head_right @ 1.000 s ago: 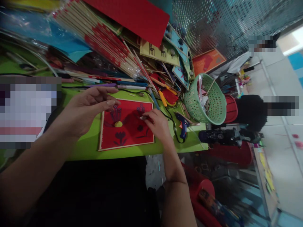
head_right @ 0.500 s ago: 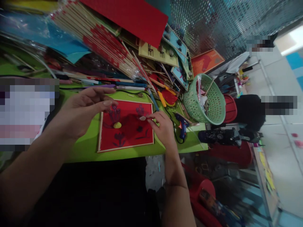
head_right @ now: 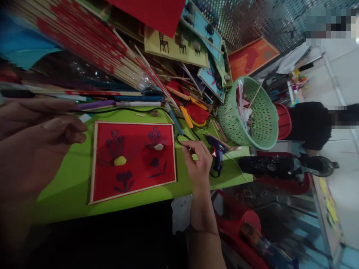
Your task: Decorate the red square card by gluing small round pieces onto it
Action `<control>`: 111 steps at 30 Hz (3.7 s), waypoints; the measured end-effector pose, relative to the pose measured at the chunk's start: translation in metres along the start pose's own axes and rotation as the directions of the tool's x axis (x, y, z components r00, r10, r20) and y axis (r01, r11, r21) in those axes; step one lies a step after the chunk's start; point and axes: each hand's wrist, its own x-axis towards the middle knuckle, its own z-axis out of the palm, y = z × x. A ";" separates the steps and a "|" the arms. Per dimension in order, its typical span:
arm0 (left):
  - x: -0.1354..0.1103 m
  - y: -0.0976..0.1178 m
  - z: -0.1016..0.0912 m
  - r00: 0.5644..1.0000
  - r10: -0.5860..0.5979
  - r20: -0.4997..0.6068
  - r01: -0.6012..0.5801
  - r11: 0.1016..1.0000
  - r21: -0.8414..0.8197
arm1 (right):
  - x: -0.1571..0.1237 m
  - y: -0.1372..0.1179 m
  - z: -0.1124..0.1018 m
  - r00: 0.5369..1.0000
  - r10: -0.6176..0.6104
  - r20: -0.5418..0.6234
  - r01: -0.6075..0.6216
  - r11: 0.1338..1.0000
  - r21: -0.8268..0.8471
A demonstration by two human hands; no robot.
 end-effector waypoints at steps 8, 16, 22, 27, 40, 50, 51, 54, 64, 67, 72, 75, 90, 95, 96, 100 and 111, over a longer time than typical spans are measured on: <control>-0.003 0.006 0.006 0.998 -0.056 0.007 0.056 0.998 0.025 | 0.001 0.003 0.003 0.993 -0.085 0.078 0.088 0.995 -0.036; -0.002 -0.007 0.003 0.986 -0.122 0.115 0.115 0.991 0.067 | 0.011 -0.008 0.022 0.935 -0.201 0.292 0.220 0.975 -0.033; -0.002 -0.010 0.002 0.980 -0.124 0.153 0.111 0.990 0.091 | 0.013 -0.012 0.030 0.912 -0.192 0.362 0.242 0.966 -0.097; -0.001 -0.013 0.001 0.977 -0.096 0.192 0.066 0.985 0.157 | 0.014 -0.012 0.030 0.926 -0.181 0.333 0.227 0.968 -0.106; -0.008 -0.012 0.009 0.856 -0.222 0.467 0.077 0.948 0.310 | 0.037 -0.079 0.032 0.867 -0.414 0.278 0.451 0.888 -0.086; -0.005 -0.001 0.003 0.973 -0.197 0.121 0.174 0.969 0.175 | 0.037 -0.047 0.012 0.971 -0.206 -0.118 0.218 0.972 0.091; -0.004 0.001 0.002 0.982 -0.178 0.070 0.167 0.977 0.134 | 0.037 -0.040 0.009 0.970 -0.130 -0.207 0.160 0.978 0.137; -0.004 0.006 0.003 0.988 -0.151 -0.037 0.151 0.988 0.016 | 0.036 -0.024 0.004 0.913 0.057 -0.405 0.056 0.963 0.263; -0.004 0.007 0.001 0.994 -0.105 -0.040 0.103 0.993 -0.056 | 0.033 -0.027 -0.003 0.834 0.103 -0.542 0.082 0.949 0.305; -0.003 0.005 0.000 0.995 -0.095 -0.028 0.093 0.995 -0.047 | 0.034 -0.024 -0.002 0.835 0.070 -0.546 0.085 0.964 0.253; -0.001 0.001 0.000 0.992 -0.128 -0.010 0.126 0.986 -0.113 | 0.035 -0.020 0.002 0.904 0.067 -0.422 0.031 0.975 0.220; 0.000 -0.002 0.001 0.986 -0.166 0.006 0.165 0.974 -0.156 | 0.036 -0.021 0.006 0.955 0.047 -0.294 0.031 0.967 0.252; 0.004 -0.004 0.001 0.987 -0.133 0.086 0.148 0.965 -0.217 | 0.039 -0.022 0.014 0.975 -0.143 -0.173 0.166 0.978 0.129; 0.003 -0.008 0.003 0.975 -0.201 0.100 0.221 0.937 -0.271 | 0.040 -0.024 0.021 0.987 -0.154 -0.035 0.157 0.978 0.137; 0.003 -0.009 0.003 0.972 -0.207 0.108 0.229 0.935 -0.269 | 0.040 -0.026 0.024 0.982 -0.187 0.019 0.183 0.972 0.151; 0.003 -0.012 0.004 0.971 -0.209 0.113 0.232 0.934 -0.271 | 0.041 -0.026 0.041 0.922 -0.299 0.247 0.272 0.952 0.141; 0.004 -0.015 0.003 0.969 -0.200 0.143 0.233 0.935 -0.269 | 0.043 -0.016 0.053 0.939 -0.256 0.230 0.240 0.966 0.095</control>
